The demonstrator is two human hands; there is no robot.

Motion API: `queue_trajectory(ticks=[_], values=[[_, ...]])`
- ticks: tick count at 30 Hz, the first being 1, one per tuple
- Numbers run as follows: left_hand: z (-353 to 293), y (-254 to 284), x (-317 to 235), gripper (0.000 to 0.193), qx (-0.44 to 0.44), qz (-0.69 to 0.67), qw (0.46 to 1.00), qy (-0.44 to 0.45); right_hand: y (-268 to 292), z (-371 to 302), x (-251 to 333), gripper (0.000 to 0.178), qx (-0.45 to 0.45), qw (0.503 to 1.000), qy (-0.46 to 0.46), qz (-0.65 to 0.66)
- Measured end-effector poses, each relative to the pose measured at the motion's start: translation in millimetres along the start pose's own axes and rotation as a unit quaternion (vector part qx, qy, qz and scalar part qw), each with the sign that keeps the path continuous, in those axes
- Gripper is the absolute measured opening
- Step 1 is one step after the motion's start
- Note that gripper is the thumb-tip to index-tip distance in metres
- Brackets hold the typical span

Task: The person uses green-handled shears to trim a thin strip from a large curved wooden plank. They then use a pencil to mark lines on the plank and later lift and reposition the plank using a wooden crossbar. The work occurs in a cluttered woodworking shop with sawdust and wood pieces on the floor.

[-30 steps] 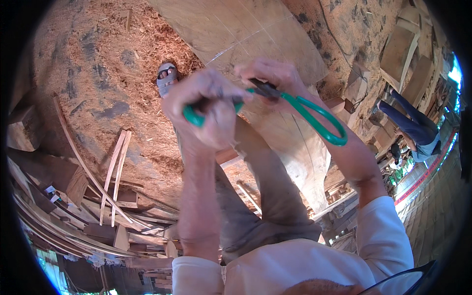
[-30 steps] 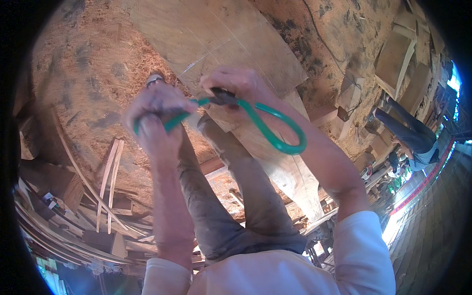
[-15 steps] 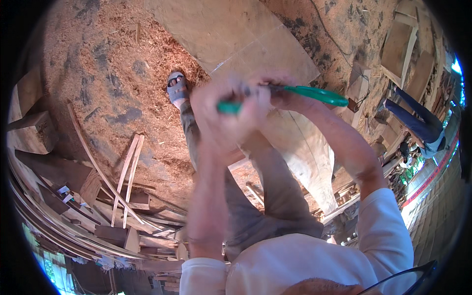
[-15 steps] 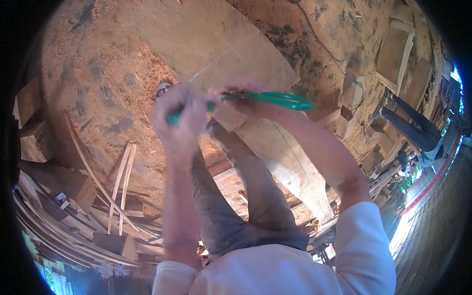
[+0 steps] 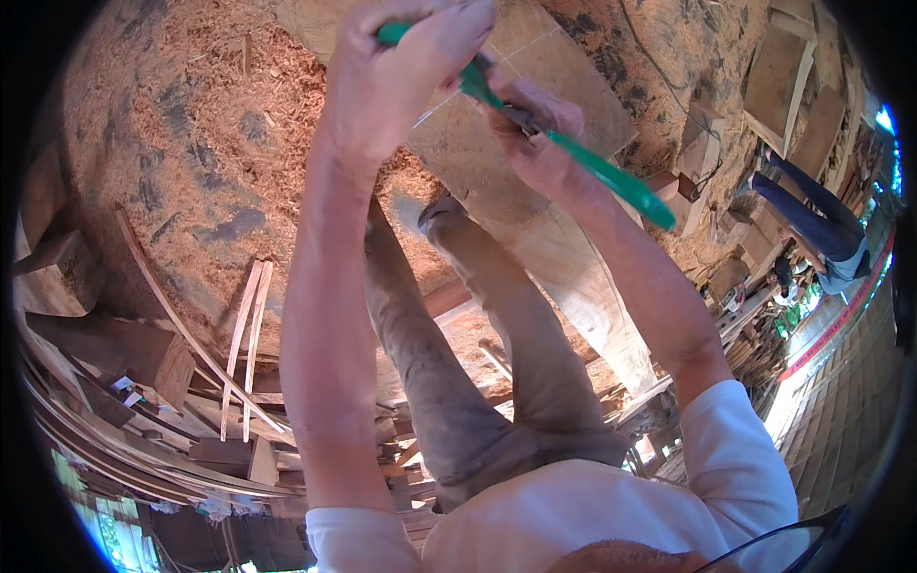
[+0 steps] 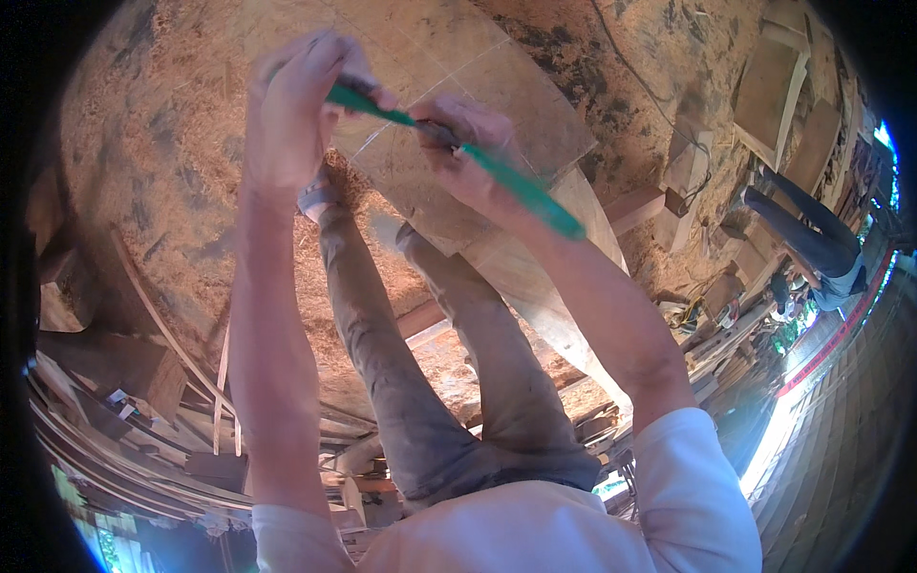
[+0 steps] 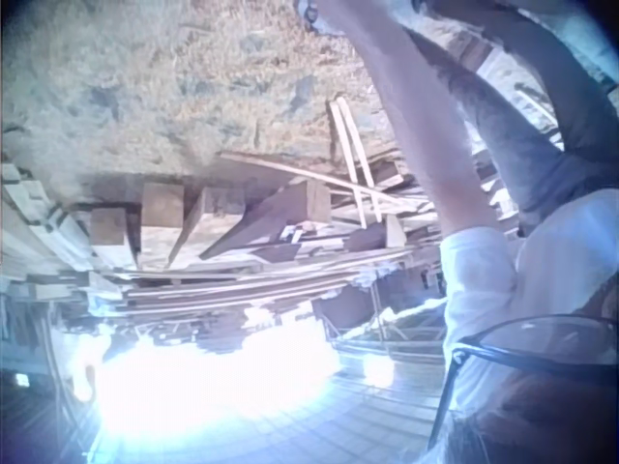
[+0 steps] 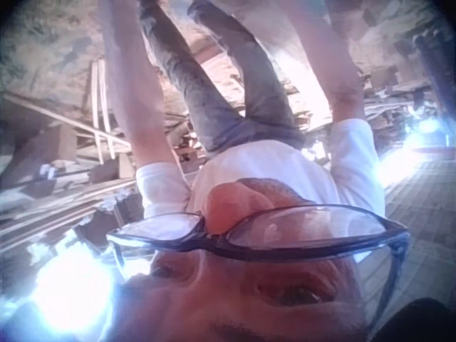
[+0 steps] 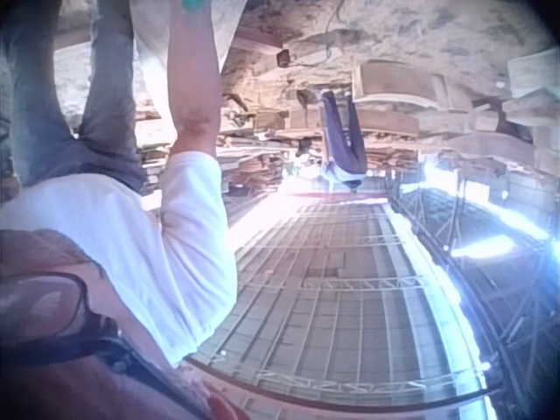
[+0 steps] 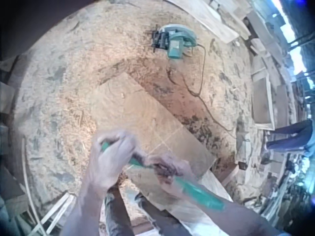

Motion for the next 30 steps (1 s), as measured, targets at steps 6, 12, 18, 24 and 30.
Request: queue_trajectory(ticks=[6, 12, 18, 24, 30], values=[[-116.7, -20.5, 12.5, 0.026, -0.176, 0.061, 0.967, -0.174, 3.2, -19.3, -2.2, 0.039, 0.188, 0.977, 0.077, 0.072], [-159.1, -74.6, -7.1, 0.007, -0.254, 0.118, 0.944, -0.173, 24.3, -15.1, -1.8, 0.037, 0.361, 0.910, 0.099, 0.179], [-142.9, -82.0, -39.2, 0.008, -0.173, 0.211, 0.959, -0.076, 27.3, -26.2, 0.0, 0.018, 0.246, 0.940, 0.078, 0.224], [-6.7, -91.0, -65.6, 0.030, 0.161, 0.242, 0.952, 0.095, 14.8, -36.6, -15.8, 0.003, -0.101, 0.960, -0.120, 0.232], [108.7, -136.8, -51.8, 0.035, 0.343, 0.273, 0.899, -0.001, 9.1, -10.5, -10.0, 0.006, -0.355, 0.881, -0.279, 0.140]])
Point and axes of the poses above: each hand's wrist, its own z-axis towards the middle knuckle, its own y-axis out of the back of the hand, x = y × z, the point moved 3 cm from there along z, towards the middle knuckle, and after that the axes turned 2 degrees about -y, right-handed, at the moved point
